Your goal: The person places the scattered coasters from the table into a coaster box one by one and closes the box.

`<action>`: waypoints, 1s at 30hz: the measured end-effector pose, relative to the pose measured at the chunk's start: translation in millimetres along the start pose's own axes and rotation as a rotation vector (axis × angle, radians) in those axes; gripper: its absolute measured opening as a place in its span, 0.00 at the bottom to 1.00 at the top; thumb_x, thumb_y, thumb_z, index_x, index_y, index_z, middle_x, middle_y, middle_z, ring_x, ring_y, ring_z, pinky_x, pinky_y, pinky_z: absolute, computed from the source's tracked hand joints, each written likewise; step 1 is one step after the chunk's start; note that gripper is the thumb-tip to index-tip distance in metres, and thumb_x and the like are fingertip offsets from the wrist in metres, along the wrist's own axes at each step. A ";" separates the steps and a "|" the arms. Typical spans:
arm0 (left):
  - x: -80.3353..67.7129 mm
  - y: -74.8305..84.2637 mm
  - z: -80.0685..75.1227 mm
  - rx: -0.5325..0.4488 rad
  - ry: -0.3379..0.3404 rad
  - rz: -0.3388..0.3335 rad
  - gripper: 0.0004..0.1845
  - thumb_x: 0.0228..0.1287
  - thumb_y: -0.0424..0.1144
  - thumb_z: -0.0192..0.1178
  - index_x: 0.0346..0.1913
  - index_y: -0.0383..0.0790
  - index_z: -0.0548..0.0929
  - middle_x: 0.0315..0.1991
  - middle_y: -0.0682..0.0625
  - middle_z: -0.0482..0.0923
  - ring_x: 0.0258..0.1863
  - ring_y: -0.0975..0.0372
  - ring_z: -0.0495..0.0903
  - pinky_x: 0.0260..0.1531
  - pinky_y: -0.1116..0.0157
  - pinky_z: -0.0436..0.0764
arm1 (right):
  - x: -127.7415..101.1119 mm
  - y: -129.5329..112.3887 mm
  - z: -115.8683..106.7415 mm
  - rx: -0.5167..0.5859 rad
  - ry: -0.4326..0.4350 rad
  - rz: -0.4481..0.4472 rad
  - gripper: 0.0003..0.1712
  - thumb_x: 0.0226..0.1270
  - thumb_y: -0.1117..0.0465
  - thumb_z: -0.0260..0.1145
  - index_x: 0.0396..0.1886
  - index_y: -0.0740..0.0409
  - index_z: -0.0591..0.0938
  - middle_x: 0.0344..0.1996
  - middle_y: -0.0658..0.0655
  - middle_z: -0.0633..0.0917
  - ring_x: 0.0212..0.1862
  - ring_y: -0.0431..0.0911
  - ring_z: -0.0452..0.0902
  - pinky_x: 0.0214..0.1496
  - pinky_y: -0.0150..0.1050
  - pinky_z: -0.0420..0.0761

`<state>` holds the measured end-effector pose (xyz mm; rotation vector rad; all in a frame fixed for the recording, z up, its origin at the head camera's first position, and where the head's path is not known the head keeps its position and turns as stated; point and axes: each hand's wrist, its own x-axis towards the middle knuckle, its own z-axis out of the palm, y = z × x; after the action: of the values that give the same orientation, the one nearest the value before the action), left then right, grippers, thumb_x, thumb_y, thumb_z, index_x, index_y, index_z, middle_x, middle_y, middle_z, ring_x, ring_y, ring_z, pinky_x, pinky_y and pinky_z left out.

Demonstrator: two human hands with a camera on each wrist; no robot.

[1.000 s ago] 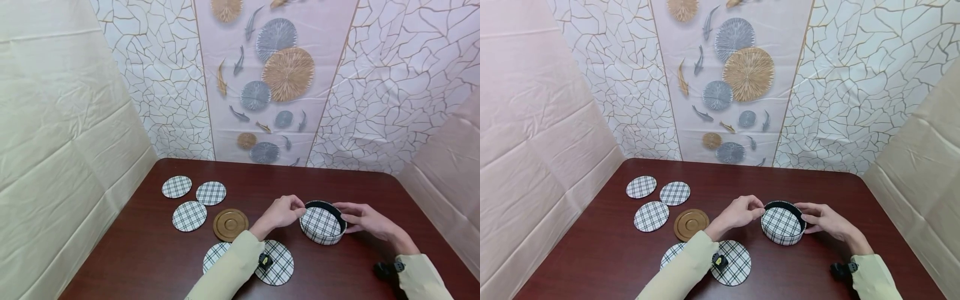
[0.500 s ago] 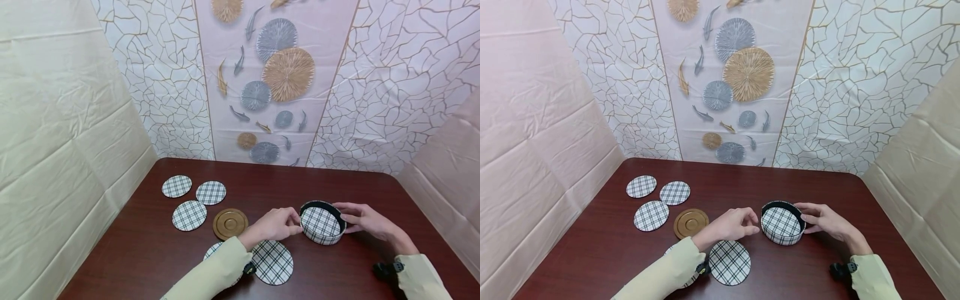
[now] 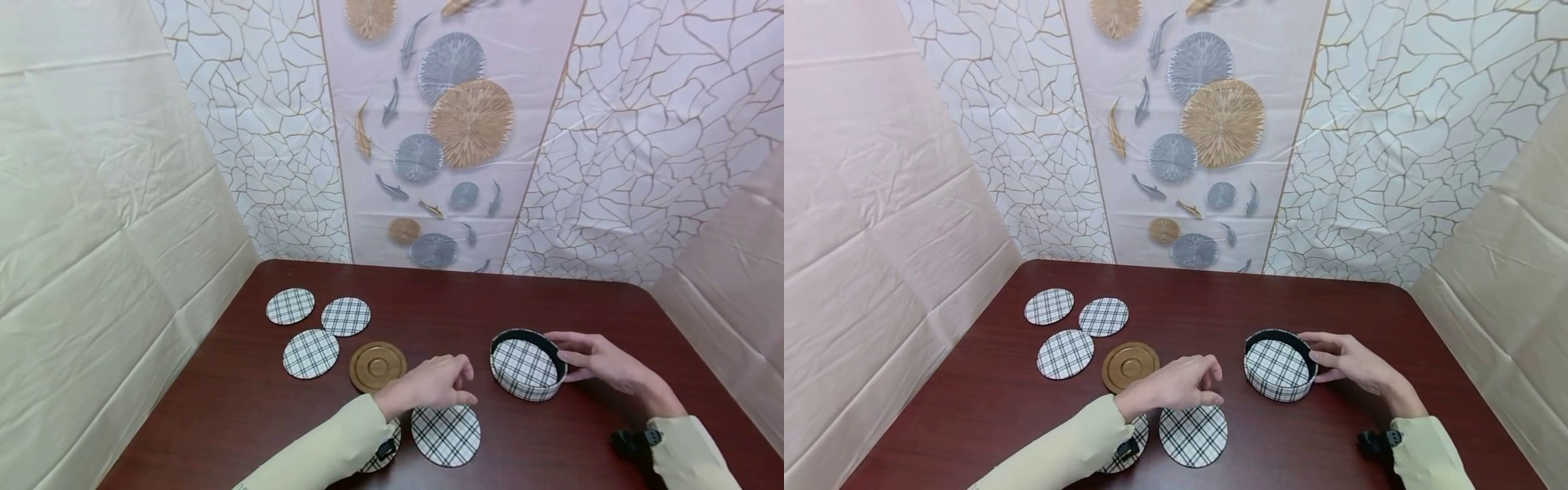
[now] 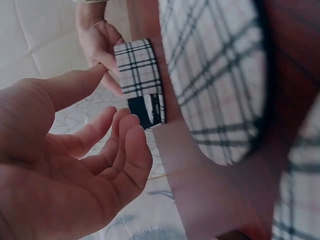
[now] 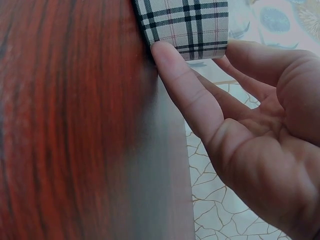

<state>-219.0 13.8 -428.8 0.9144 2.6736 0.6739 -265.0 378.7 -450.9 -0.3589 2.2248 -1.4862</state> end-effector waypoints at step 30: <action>-19.0 -18.0 -2.2 0.303 -0.230 -0.142 0.28 0.52 0.63 0.70 0.47 0.50 0.73 0.43 0.51 0.73 0.37 0.63 0.74 0.33 0.65 0.75 | 0.9 1.6 -1.7 0.006 0.002 0.001 0.35 0.73 0.59 0.60 0.73 0.66 0.60 0.68 0.78 0.64 0.53 0.47 0.81 0.48 0.52 0.85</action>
<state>-214.3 -11.4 -434.5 0.8028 2.6386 0.1243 -266.6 380.3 -452.0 -0.3538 2.2210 -1.4931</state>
